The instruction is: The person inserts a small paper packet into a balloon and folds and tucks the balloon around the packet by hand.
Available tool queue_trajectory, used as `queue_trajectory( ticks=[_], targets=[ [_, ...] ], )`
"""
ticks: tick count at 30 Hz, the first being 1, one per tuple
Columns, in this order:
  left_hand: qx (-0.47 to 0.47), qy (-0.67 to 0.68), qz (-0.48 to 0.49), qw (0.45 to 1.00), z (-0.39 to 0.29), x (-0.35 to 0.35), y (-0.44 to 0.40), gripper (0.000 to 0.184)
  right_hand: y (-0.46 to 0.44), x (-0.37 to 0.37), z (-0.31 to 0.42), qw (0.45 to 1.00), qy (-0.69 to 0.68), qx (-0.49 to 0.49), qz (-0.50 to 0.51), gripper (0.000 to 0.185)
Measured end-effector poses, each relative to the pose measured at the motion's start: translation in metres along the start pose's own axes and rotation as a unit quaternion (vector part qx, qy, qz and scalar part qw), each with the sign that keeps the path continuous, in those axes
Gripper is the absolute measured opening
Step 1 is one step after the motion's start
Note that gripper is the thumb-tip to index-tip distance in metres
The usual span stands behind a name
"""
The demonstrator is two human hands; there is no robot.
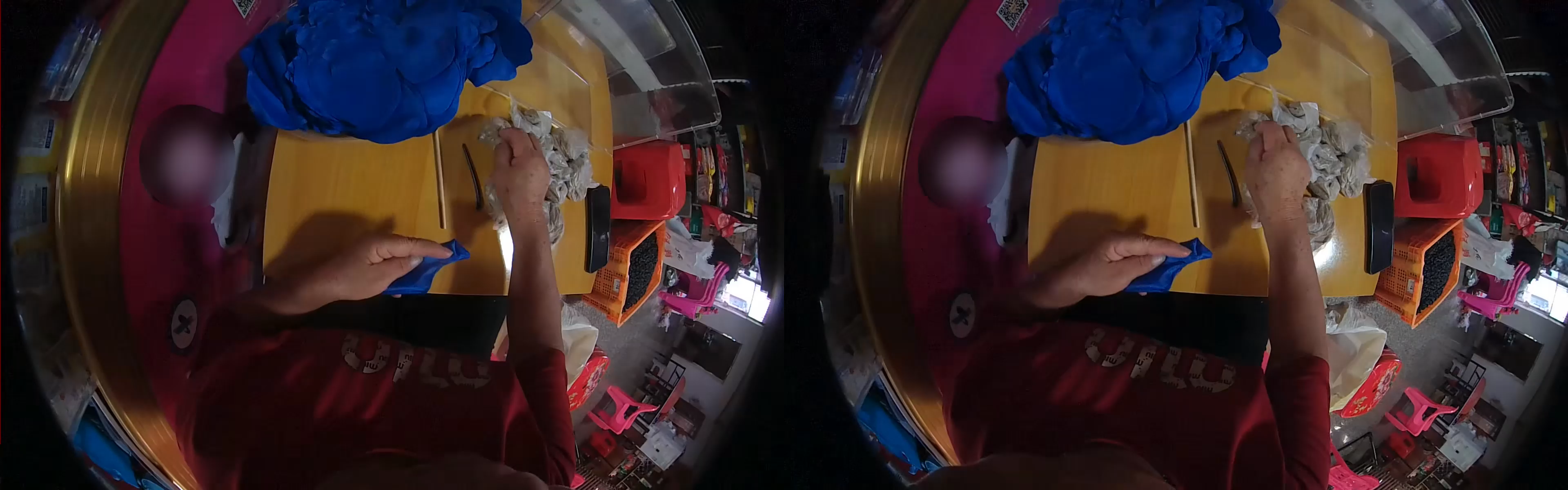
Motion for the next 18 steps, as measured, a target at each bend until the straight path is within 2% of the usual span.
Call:
queue_trajectory(
  ticks=[2,3,4,6,7,8,10,11,13,15,16,17,18],
  targets=[
    [-0.054,-0.02,0.014,0.998,0.004,0.007,0.007,0.024,0.005,0.001,-0.016,0.99,-0.137,0.015,-0.042,0.013],
    [-0.017,-0.005,0.016,1.0,0.003,-0.01,-0.003,0.023,-0.01,0.006,-0.015,0.963,-0.256,0.036,-0.078,0.009],
    [-0.018,-0.002,0.019,1.0,0.01,-0.012,-0.003,0.023,-0.006,0.001,-0.019,0.964,-0.252,0.038,-0.077,0.009],
    [0.026,-0.046,0.052,0.997,0.018,-0.012,0.001,0.022,0.003,-0.015,-0.024,0.932,-0.346,0.059,-0.095,0.007],
    [0.027,-0.05,0.058,0.997,0.02,-0.01,0.0,0.022,0.006,-0.018,-0.023,0.883,-0.454,0.082,-0.087,0.005],
    [0.017,-0.005,0.027,0.999,0.022,-0.01,-0.002,0.021,0.009,-0.027,-0.022,0.882,-0.454,0.083,-0.095,0.005],
    [0.005,0.034,-0.011,0.999,0.015,-0.007,-0.003,0.021,0.017,-0.039,-0.017,0.788,-0.603,0.122,-0.027,0.004],
    [0.008,0.041,-0.025,0.999,0.015,-0.007,-0.003,0.02,0.024,-0.05,-0.015,0.784,-0.607,0.121,-0.04,0.004],
    [0.032,0.008,-0.054,0.998,0.016,-0.007,-0.006,0.026,0.043,-0.062,-0.007,0.725,-0.667,0.17,0.005,0.003],
    [0.088,-0.025,-0.089,0.992,0.007,0.011,-0.005,0.036,0.064,-0.076,0.0,0.707,-0.69,0.155,-0.001,0.003],
    [0.16,-0.041,-0.087,0.982,0.0,0.025,-0.005,0.044,0.077,-0.083,0.004,0.694,-0.706,0.138,0.022,0.003],
    [0.145,-0.057,-0.077,0.985,-0.003,0.039,-0.005,0.044,0.092,-0.087,0.007,0.679,-0.722,0.122,0.043,0.003],
    [0.15,-0.024,-0.059,0.987,-0.009,0.052,-0.005,0.044,0.106,-0.088,0.007,0.689,-0.712,0.124,0.054,0.003]
  ],
)
Point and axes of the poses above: each hand's wrist, its own y-axis away from the middle knuckle, its own x-axis out of the palm, z = x × y, the point moved 4 cm from there along -y, towards the middle knuckle, and after that the axes turned 13 degrees about y, right-handed, at the moved point
